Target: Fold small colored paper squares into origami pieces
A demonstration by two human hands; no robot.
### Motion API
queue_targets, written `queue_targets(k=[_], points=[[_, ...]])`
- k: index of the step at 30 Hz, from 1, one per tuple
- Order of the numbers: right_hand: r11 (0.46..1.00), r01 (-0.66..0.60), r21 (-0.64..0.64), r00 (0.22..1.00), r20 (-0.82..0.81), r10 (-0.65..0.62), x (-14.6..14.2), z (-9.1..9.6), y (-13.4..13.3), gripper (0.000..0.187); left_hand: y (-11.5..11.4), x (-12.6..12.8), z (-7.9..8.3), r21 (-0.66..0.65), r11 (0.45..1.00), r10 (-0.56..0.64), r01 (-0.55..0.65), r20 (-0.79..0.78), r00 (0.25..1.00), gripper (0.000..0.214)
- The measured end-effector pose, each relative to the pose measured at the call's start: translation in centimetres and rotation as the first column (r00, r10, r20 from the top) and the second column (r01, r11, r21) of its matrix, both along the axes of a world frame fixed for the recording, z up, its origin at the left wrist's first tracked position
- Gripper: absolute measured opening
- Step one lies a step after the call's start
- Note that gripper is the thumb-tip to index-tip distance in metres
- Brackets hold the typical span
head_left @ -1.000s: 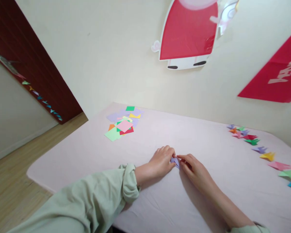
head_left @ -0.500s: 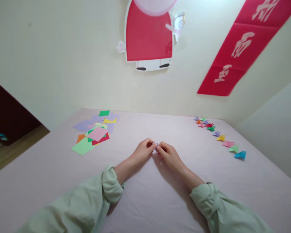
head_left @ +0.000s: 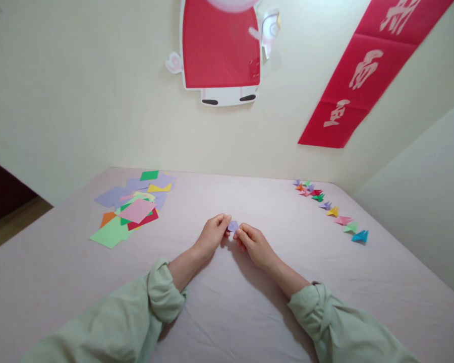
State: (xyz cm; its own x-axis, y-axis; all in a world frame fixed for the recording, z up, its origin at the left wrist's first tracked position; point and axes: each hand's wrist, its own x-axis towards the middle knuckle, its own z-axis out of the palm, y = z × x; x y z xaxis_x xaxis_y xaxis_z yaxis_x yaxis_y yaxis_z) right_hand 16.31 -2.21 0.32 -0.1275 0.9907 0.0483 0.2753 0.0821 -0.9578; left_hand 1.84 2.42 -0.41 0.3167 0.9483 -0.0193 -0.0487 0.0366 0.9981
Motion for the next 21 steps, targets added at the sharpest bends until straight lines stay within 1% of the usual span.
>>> queue_targets(k=[2,4,7,9,11,13,14,16,19,21], points=[[0.999,0.047,0.004,0.999,0.006,-0.047,-0.1,0.0,-0.1,0.031,-0.2,-0.1,0.2,-0.021,1.0,0.004,-0.003,0.029,1.0,0.041],[0.996,0.087,0.003,0.996,0.007,-0.087,-0.1,-0.1,-0.2,0.034,-0.5,-0.1,0.4,-0.042,0.999,-0.015,0.016,0.045,0.999,0.036],[0.996,0.09,0.008,0.996,0.021,-0.09,-0.1,-0.1,-0.3,0.038,-0.8,-0.2,0.7,-0.041,0.998,-0.054,0.057,0.064,0.996,0.03],[0.995,0.096,0.024,0.994,0.053,-0.097,0.0,0.0,-0.4,0.038,-0.9,-0.3,0.8,-0.038,0.998,-0.039,0.041,0.067,0.997,0.028],[0.985,0.148,0.092,0.984,0.087,-0.156,0.2,0.1,-0.5,0.029,-1.0,-0.4,0.8,-0.049,0.999,0.006,-0.004,0.053,0.999,0.028],[0.957,0.197,0.211,0.968,0.112,-0.224,0.3,0.3,-0.7,0.016,-1.1,-0.3,0.8,-0.055,0.998,0.036,-0.034,0.031,0.999,0.027],[0.942,0.197,0.271,0.963,0.126,-0.238,0.4,0.4,-0.8,0.017,-1.1,-0.3,0.7,-0.05,0.998,0.038,-0.037,0.019,0.999,0.027],[0.923,0.151,0.355,0.961,0.168,-0.221,0.5,0.7,-0.9,0.025,-1.1,-0.2,0.6,-0.026,0.999,0.026,-0.026,-0.007,1.0,0.025],[0.92,0.076,0.384,0.962,0.215,-0.169,0.5,0.7,-0.9,0.027,-1.1,-0.2,0.4,-0.005,1.0,0.002,-0.002,-0.026,1.0,0.02],[0.922,0.063,0.382,0.963,0.219,-0.157,0.5,0.6,-0.9,0.024,-1.0,-0.3,0.3,-0.024,1.0,-0.016,0.015,-0.012,1.0,0.02]])
